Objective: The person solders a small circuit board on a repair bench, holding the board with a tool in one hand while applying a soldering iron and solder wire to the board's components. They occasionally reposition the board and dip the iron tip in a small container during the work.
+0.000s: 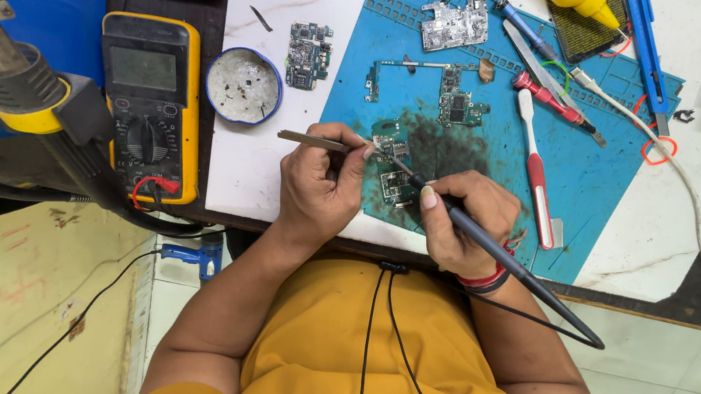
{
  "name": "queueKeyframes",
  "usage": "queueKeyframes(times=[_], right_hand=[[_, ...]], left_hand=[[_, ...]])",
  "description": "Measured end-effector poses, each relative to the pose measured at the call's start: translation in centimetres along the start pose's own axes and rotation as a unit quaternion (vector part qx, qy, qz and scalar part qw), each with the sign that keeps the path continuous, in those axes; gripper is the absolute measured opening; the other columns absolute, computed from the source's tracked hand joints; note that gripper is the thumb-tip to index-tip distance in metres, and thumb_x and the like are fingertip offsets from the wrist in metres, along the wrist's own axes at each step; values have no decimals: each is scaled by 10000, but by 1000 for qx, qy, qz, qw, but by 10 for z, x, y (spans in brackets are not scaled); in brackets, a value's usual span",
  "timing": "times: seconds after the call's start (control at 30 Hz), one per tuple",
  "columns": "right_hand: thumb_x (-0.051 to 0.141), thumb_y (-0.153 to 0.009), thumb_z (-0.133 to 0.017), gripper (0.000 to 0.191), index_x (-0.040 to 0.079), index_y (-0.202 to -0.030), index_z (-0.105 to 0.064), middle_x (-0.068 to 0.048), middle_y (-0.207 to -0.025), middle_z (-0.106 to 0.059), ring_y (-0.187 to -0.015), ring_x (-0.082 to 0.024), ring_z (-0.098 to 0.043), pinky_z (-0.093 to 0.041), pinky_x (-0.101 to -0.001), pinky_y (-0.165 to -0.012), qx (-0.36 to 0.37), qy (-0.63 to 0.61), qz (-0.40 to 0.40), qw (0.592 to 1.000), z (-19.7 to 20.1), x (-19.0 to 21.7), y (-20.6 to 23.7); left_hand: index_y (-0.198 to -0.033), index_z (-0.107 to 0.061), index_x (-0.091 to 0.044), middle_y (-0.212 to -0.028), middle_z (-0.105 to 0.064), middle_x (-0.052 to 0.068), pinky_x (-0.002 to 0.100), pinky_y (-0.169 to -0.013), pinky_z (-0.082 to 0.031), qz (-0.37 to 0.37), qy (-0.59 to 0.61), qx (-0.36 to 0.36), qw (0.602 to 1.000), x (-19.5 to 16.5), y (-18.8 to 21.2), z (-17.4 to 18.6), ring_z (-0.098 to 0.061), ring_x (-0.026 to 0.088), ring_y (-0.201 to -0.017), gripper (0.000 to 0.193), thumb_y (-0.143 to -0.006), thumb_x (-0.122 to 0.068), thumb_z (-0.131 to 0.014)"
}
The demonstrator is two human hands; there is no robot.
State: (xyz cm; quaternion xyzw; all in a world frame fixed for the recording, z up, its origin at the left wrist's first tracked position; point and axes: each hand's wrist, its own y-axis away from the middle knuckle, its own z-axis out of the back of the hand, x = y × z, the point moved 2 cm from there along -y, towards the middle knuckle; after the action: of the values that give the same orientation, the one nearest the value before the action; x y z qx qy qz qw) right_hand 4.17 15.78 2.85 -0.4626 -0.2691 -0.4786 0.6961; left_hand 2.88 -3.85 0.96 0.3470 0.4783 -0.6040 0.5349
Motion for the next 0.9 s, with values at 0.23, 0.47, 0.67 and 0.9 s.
queueKeyframes(times=[0.23, 0.47, 0.67, 0.9], right_hand=[[11, -912, -722, 87, -2, -892, -638, -107, -774, -673, -613, -212, -635, -460, -307, -579, -1, 0, 3, 1000, 1, -1, 0], [7, -909, -720, 90, -1, -889, -633, -106, -772, -671, -616, -217, -639, -465, -312, -583, 3, 1, 1, 1000, 0, 0, -1], [8, -905, -720, 91, 1, -881, -632, -113, -780, -677, -616, -220, -636, -464, -313, -585, 5, -2, 7, 1000, 0, 1, 0], [8, -911, -721, 91, -3, -884, -635, -109, -774, -674, -612, -215, -639, -464, -308, -578, 1, -1, 5, 1000, 0, 1, -1]], left_hand=[[-1079, -577, -13, -775, -674, 29, 201, -533, -422, 4, -7, -1, 1000, -1, -1, -1, -541, 27, -605, 150, -1019, -30, -713], [-1086, -574, -14, -807, -690, 31, 196, -547, -442, 0, 6, -2, 1000, -1, 0, -1, -566, 23, -628, 145, -1026, -30, -706], [-1087, -575, -14, -800, -687, 28, 195, -536, -432, 3, 5, -1, 1000, 0, 0, -1, -552, 18, -615, 146, -1026, -34, -706], [-1090, -575, -15, -790, -682, 23, 189, -530, -426, 6, 12, 2, 1000, 1, 1, -1, -551, 15, -613, 147, -1028, -39, -705]])
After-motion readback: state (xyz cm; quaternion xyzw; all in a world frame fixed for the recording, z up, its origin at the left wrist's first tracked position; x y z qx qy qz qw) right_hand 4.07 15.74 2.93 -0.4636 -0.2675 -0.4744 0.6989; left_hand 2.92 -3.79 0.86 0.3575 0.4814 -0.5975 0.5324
